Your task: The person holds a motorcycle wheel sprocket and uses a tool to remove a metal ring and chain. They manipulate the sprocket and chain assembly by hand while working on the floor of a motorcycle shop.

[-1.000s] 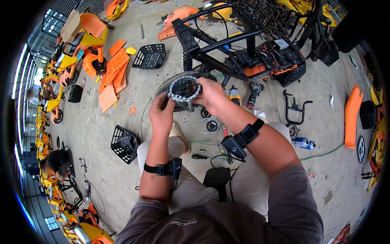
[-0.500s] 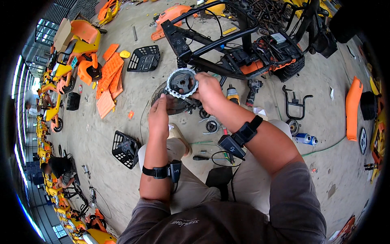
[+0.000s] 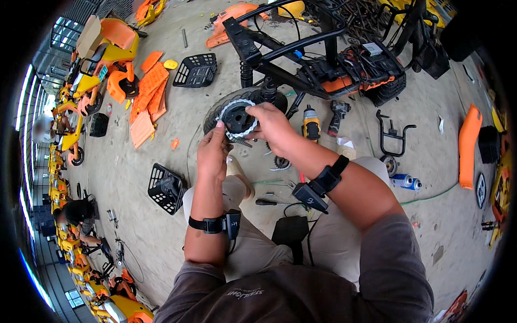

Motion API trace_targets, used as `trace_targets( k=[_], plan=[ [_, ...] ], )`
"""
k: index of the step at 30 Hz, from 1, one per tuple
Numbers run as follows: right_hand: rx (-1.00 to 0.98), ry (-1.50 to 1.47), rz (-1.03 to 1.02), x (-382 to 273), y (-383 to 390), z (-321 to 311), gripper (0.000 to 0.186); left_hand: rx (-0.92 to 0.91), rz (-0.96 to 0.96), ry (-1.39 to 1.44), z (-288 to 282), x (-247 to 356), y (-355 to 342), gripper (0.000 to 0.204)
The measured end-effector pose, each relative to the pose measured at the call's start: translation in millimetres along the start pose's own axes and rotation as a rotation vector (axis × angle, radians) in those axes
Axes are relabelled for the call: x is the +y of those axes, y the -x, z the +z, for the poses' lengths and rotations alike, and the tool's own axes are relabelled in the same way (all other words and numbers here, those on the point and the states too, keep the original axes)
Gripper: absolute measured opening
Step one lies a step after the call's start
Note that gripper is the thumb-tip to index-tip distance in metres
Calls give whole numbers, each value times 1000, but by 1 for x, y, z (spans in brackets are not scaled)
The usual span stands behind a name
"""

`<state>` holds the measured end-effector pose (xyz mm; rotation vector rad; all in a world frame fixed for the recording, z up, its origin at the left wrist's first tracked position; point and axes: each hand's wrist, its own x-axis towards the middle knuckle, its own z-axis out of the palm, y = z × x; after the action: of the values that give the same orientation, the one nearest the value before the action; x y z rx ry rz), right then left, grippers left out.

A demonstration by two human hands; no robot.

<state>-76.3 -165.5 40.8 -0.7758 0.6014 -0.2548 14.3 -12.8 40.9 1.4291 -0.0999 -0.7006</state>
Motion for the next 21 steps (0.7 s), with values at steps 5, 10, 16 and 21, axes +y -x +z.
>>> trace_targets(
  k=[5,10,16,21],
  plan=[
    [-112,130,95,-9,9,-6,35,-34,-43,-31,-11,7,16,31],
    [-110,279,220,-2,12,-12,35,-67,-220,-125,-17,2,19,36],
    [-125,308,252,10,-3,-23,28,-17,-264,-196,-18,-1,13,38],
    [-75,217,236,13,-9,-24,20,0,-215,-200,-4,4,14,34]
  ],
)
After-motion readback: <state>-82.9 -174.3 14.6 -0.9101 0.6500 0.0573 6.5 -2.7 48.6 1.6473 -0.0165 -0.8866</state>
